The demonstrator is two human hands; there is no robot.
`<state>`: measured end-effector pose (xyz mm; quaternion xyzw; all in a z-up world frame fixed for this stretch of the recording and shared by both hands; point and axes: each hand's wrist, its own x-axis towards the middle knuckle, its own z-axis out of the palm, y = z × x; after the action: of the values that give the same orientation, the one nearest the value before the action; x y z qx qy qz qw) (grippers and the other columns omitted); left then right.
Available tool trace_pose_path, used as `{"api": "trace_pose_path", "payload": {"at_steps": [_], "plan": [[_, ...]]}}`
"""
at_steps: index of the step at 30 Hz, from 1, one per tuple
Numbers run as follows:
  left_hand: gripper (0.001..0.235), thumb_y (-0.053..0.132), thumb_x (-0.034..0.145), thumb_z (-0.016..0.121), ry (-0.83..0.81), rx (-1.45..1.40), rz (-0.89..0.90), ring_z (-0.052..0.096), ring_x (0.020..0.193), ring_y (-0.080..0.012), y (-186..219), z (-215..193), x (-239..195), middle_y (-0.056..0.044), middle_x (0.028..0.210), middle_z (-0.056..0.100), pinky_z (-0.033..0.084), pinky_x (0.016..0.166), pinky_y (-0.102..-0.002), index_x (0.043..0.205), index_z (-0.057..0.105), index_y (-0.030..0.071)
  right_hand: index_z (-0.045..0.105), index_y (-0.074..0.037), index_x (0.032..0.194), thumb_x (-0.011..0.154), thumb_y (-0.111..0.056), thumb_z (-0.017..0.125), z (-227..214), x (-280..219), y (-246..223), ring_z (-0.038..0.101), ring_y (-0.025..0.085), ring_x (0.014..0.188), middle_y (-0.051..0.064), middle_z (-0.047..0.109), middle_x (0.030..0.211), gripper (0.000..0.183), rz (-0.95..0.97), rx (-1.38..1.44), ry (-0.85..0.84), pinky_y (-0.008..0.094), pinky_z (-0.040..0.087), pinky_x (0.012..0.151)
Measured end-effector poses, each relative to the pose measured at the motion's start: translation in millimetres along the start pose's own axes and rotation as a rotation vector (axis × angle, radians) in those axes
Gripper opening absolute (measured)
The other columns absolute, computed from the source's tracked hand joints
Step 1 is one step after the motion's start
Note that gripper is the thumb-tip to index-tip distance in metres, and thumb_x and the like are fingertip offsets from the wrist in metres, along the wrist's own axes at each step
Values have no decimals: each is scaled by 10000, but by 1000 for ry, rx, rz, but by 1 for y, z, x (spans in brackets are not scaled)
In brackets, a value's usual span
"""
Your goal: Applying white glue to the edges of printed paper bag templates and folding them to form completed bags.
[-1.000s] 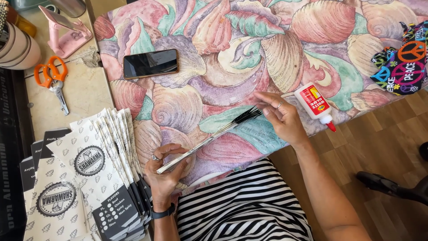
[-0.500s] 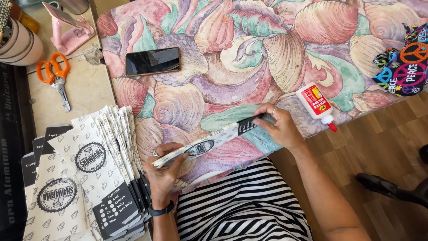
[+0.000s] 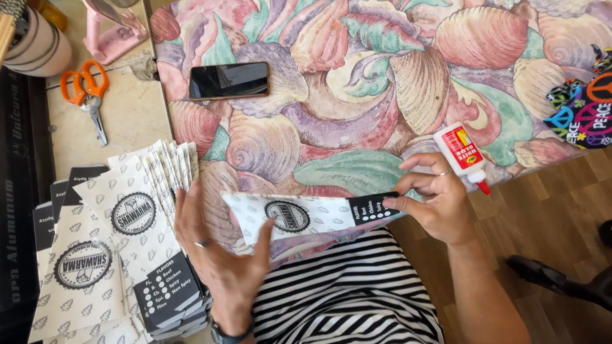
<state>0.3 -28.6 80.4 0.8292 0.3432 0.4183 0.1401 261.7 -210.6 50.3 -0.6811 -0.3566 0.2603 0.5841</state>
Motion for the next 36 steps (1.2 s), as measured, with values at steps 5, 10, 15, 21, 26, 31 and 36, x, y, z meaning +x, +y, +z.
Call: {"api": "trace_pose_path", "payload": {"at_steps": [5,10,15,21,26,31,36], "plan": [[355,306,926,799,-208,-215,325,656,1135,-313,91,1,23,-178,1199,669,272,1126,-504,1107,619,59,478,-61,1275,814,-28,798,20,-16,-55,791,124,764,67,784,816,562,-221,-182,-178,189,552,528],[82,69,1023,662,-318,-399,363,512,704,-266,106,5,21,-92,867,601,407,670,-393,968,630,16,500,-32,1266,797,-19,816,28,-36,-78,749,70,760,3,753,784,566,-363,-381,-102,225,557,829],[102,-94,951,636,-179,-524,333,581,672,-222,96,15,4,-123,821,677,476,648,-361,949,654,7,580,-9,1080,818,-57,796,34,-33,-77,818,140,773,94,777,844,343,-370,-203,-146,202,682,731],[83,151,947,701,22,-381,16,749,658,-125,65,-13,18,-47,821,763,584,516,-193,899,698,83,647,-40,1012,827,-32,787,8,-26,-61,806,125,838,63,796,863,232,-141,-293,16,183,622,765],[53,-37,971,642,-112,-617,260,636,755,-282,97,1,22,-139,906,702,496,721,-399,1003,666,-3,680,-14,1130,874,-44,711,33,-27,-109,728,170,888,101,753,997,260,-379,-381,-99,283,576,848],[219,114,957,720,-189,-657,146,717,881,-289,85,8,18,-134,981,697,570,800,-375,1075,588,-14,724,7,933,855,-65,732,43,-17,-126,637,155,613,98,687,755,107,-547,-389,-83,247,490,594],[212,252,943,725,-562,-473,217,578,502,-178,28,27,9,-18,638,637,463,495,-346,1039,710,64,697,108,915,775,107,780,14,-13,-102,542,187,569,161,659,708,163,-488,-291,122,271,393,566]]}}
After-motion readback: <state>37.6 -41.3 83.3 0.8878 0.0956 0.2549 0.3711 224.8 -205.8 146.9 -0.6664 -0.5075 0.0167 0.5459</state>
